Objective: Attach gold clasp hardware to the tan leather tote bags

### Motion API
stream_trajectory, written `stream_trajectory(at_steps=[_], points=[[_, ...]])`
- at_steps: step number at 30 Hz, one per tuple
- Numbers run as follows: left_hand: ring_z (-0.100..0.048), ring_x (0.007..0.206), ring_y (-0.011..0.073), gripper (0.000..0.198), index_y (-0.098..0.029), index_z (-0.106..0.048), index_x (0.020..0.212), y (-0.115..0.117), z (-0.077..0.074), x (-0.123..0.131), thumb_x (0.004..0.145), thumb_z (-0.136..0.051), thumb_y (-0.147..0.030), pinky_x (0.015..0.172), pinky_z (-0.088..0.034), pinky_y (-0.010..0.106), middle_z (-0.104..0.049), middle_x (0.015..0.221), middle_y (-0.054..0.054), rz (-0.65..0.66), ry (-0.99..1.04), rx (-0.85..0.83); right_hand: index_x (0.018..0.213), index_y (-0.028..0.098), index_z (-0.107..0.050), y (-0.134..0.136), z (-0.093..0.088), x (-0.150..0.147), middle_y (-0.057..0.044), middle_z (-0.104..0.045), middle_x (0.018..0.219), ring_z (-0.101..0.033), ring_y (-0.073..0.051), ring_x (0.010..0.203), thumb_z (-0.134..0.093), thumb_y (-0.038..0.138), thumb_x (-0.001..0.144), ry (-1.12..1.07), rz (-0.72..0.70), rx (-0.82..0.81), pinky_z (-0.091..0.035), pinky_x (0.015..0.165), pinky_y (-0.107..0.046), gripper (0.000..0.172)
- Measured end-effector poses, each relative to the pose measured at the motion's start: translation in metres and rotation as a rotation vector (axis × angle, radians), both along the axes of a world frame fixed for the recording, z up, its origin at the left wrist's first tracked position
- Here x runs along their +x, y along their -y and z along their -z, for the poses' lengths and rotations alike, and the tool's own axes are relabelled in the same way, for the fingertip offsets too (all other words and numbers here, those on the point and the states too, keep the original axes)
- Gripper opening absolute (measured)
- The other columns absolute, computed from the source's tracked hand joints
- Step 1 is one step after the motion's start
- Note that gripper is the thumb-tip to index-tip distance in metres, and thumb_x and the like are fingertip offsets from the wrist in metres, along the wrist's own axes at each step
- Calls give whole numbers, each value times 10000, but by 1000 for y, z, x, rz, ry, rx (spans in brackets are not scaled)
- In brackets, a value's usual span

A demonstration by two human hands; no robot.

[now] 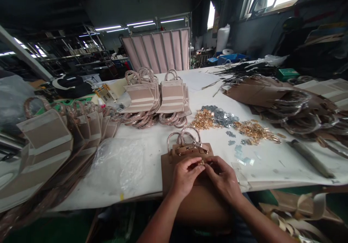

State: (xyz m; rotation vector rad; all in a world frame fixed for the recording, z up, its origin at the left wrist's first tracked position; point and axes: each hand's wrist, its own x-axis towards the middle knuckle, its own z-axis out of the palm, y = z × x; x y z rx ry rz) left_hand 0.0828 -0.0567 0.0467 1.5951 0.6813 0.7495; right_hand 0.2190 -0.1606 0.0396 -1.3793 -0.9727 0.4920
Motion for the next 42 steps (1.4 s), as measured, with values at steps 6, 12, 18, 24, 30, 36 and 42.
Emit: stream_trajectory(at_steps=[6, 12, 18, 24, 30, 36, 42], points=[[-709, 832, 179, 335, -203, -819, 1050, -1, 0, 2, 762, -872, -365, 773, -565, 234, -777, 926, 36, -6, -48, -37, 1092, 267, -748, 2, -2, 6, -35, -727, 1032, -696, -224, 942, -661, 303, 1027, 205, -63, 94, -555, 830, -306, 115], [-689, 765, 166, 364, -178, -817, 974, -3, -1, 2, 703, -913, -402, 715, -550, 217, -773, 872, 42, -18, -58, -115, 1115, 277, -777, 8, -1, 9, -22, -756, 1033, -720, -220, 920, -673, 274, 1016, 226, -59, 56, -564, 811, -292, 143], [-706, 826, 179, 341, -183, -812, 1019, -5, -4, 1, 746, -876, -377, 759, -563, 226, -776, 932, 46, 37, -57, -104, 976, 250, -788, 8, -3, 9, -22, -757, 945, -707, -224, 834, -704, 344, 991, 134, -59, -35, -549, 757, -288, 127], [-718, 906, 200, 281, -182, -812, 997, -6, -8, 0, 777, -834, -356, 823, -565, 247, -783, 994, 53, 50, -99, -54, 902, 236, -747, 5, -9, 19, -4, -710, 865, -644, -199, 770, -710, 346, 971, 111, -144, -92, -508, 716, -272, 135], [-700, 816, 183, 314, -160, -796, 996, -8, -9, -2, 776, -841, -379, 757, -560, 251, -779, 963, 65, 123, -110, -101, 928, 226, -718, 5, -11, 33, -4, -683, 869, -632, -189, 808, -677, 341, 1023, 68, -375, -60, -488, 742, -269, 156], [-676, 709, 146, 350, -133, -787, 1010, -9, -12, -4, 779, -853, -386, 686, -549, 219, -770, 863, 63, 164, -68, -185, 946, 222, -745, 3, -11, 36, -24, -695, 924, -642, -189, 861, -665, 388, 1059, 50, -451, 1, -499, 802, -271, 216], [-689, 788, 164, 308, -150, -803, 1001, -5, -9, -1, 777, -854, -356, 713, -557, 223, -765, 928, 69, 91, -22, -130, 1066, 185, -745, 2, -13, 42, -48, -728, 890, -669, -209, 832, -729, 508, 1006, -188, -463, -138, -532, 768, -290, 329]])
